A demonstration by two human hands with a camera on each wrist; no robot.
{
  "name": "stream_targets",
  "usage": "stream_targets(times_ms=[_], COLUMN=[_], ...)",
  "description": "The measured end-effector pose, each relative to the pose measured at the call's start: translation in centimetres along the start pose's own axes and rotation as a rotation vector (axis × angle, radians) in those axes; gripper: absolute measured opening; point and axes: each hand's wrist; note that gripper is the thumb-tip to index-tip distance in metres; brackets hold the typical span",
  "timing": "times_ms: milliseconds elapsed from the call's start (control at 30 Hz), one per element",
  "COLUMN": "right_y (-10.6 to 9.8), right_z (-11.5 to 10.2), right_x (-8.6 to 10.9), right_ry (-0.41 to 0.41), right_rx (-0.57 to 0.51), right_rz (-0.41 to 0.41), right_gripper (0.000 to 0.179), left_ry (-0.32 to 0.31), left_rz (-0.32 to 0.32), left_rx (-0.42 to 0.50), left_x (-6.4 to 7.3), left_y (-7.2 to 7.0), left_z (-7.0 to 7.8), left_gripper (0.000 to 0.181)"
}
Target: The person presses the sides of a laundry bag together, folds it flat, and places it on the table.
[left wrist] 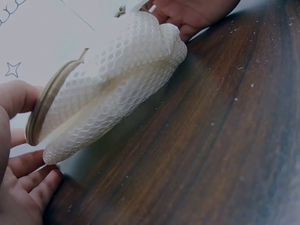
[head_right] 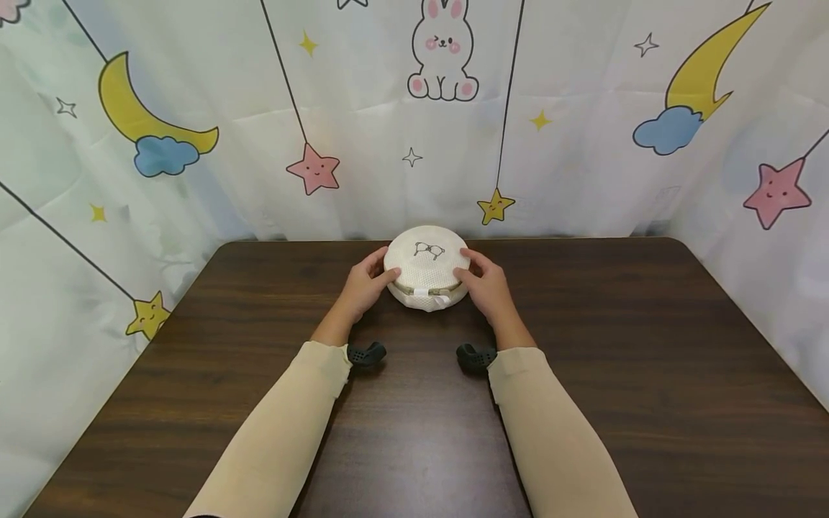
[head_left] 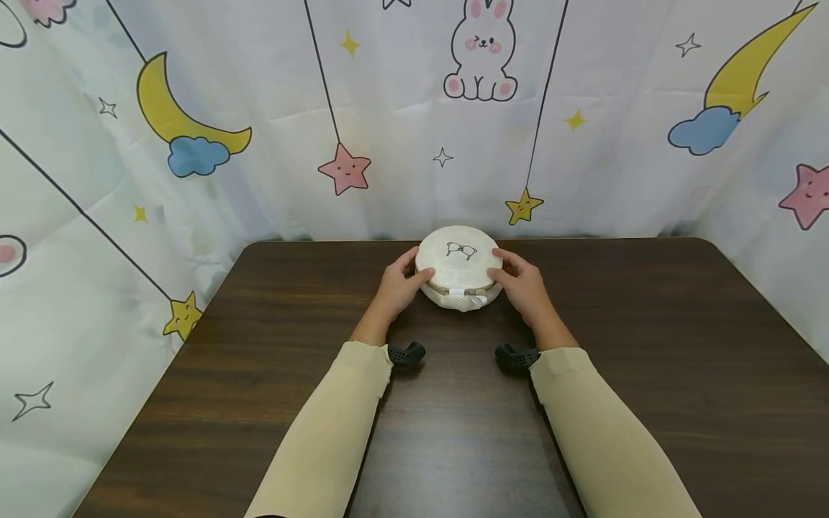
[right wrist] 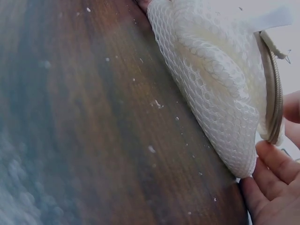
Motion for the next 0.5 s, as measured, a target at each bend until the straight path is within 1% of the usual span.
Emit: stream_targets(times_ms=[133,300,400,500], right_y=[0.08,0.18,0.15,0.11], right_z=[0.29,0.55,0.53,0.41], right_x=[-0.08,-0.17,-0.14,-0.04], right_ry=[-0.006,-0.023,-0.014,-0.038], right_rx=[0.033,0.038,0.052,0.080], right_rz=[0.004,0.008,0.008,-0.004], right_gripper=[0.053,0.052,0.053,0.054], left_ry=[-0.007,-0.009,0.015,0.079], left_rz=[-0.007,-0.005,-0.005,-0.017], left_rx=[-0.041,-0.039,-0.060,-0.124], left_x=[-0.04,-0.14,-0.06,0.05], left_y=[0.08,0.19,0.28,0.47], left_z=[-0.07,-0.18,-0.17,-0.13], left_gripper=[0.065,0.064,0.064,0.060])
Point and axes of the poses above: each hand's wrist, its own x-axis away from the middle knuckle, its own y-axis out of the palm, z = x × y, and after that the axes turned 10 degrees about -z, right-handed
